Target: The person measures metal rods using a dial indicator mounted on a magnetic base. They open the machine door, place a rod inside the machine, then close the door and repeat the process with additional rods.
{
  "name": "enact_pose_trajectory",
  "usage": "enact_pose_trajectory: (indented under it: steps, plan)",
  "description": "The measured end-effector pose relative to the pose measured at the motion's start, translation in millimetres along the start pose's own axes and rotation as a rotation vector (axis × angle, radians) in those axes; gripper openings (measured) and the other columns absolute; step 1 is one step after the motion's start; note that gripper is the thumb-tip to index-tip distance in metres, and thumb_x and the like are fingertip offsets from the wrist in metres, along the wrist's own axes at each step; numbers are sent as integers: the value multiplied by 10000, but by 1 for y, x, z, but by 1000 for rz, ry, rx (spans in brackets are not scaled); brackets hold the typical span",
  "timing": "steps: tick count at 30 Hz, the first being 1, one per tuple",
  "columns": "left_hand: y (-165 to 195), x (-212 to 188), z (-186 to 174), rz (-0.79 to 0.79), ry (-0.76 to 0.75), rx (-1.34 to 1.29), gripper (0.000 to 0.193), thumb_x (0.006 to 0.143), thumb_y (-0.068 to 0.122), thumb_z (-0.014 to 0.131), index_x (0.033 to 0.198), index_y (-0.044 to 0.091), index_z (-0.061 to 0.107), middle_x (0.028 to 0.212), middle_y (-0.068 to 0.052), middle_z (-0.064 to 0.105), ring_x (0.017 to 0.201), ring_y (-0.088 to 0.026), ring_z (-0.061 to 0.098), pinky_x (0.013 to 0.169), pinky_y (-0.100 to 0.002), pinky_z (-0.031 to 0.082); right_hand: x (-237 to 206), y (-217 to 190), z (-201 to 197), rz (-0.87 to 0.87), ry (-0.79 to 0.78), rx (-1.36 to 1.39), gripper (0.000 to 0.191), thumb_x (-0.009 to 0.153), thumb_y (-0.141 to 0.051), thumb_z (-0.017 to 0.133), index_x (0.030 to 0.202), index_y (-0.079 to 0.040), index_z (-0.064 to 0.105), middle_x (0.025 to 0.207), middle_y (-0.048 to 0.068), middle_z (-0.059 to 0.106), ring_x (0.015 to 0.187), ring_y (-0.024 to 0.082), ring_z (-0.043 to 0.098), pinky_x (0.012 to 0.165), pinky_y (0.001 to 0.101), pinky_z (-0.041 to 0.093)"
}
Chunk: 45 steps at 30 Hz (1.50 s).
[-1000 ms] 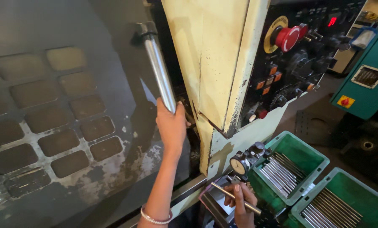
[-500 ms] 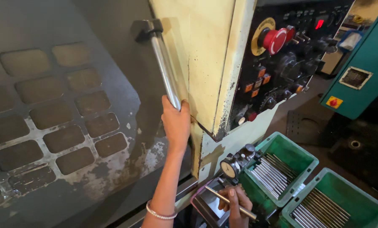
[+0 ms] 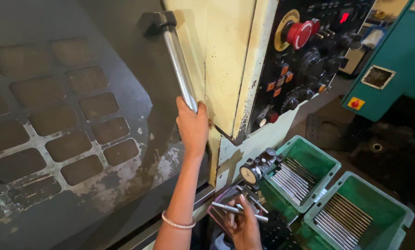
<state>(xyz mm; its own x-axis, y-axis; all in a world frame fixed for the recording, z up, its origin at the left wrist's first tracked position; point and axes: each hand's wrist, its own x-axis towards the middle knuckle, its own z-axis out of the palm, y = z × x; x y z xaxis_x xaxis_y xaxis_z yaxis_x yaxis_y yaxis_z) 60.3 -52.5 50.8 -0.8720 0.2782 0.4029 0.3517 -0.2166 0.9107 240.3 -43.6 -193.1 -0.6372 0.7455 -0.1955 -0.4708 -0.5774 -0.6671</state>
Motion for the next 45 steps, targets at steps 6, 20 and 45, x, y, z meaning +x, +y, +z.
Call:
enact_pose_trajectory:
  steps: [6,20,45]
  plan:
    - [-1,2,5,-23,6,42,242,935,185,581,1094,25,493,674,-169,688,530,-274,728,525,-412,571,6,-7,6,42,48,87,410,984,-416,555,911,-17,613,503,51,442,419,149,371,420,280,278]
    - [-8,7,6,-6,-23,95,272,950,208,590,1107,18,474,729,-217,704,603,-316,739,581,-441,554,0,-30,40,72,126,183,333,991,-363,587,883,-49,614,595,28,556,480,130,454,446,270,327]
    - [-10,12,-5,51,31,119,257,933,174,612,1086,3,496,698,-216,700,576,-313,732,570,-440,551,8,-11,46,-12,-185,313,333,992,-354,491,845,-66,571,438,40,349,366,160,311,355,296,257]
